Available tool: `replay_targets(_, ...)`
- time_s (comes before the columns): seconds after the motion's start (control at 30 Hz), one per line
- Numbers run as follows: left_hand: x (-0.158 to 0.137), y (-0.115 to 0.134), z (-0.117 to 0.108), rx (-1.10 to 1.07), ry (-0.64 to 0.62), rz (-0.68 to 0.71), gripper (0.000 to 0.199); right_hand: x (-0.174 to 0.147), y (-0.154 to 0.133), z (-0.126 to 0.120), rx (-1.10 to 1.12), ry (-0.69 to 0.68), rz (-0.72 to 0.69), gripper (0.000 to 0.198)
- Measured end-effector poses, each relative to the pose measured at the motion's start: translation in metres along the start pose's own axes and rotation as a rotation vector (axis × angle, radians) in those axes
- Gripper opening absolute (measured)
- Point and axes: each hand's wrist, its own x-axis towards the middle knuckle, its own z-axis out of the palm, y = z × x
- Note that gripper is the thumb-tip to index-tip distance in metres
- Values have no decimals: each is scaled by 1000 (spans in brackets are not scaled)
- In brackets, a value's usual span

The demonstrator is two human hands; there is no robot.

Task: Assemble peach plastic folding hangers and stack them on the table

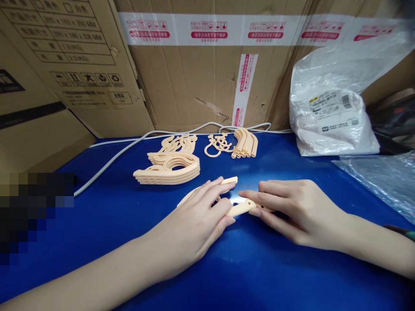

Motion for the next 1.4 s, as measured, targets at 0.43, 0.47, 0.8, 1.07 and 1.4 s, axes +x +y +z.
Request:
replay_targets(0.43,2,0,-2,-73,6,-53,27,9,3,-6,377,-134,269,25)
replay_targets(0.47,2,0,-2,-82,14,-55,26,10,5,-6,406,-151,260,27)
replay_targets(0.8,1,1,-4,-115,28,-60,25,10,8,-12,480,-248,371,39)
replay_targets(1.07,1,1,-4,-115,19,-64,25,7,2,-15,464,-227,369,49)
replay_targets(1.4,-2,1,-4,-110,2,-43,26,6,2,-11,479,-299,293,37)
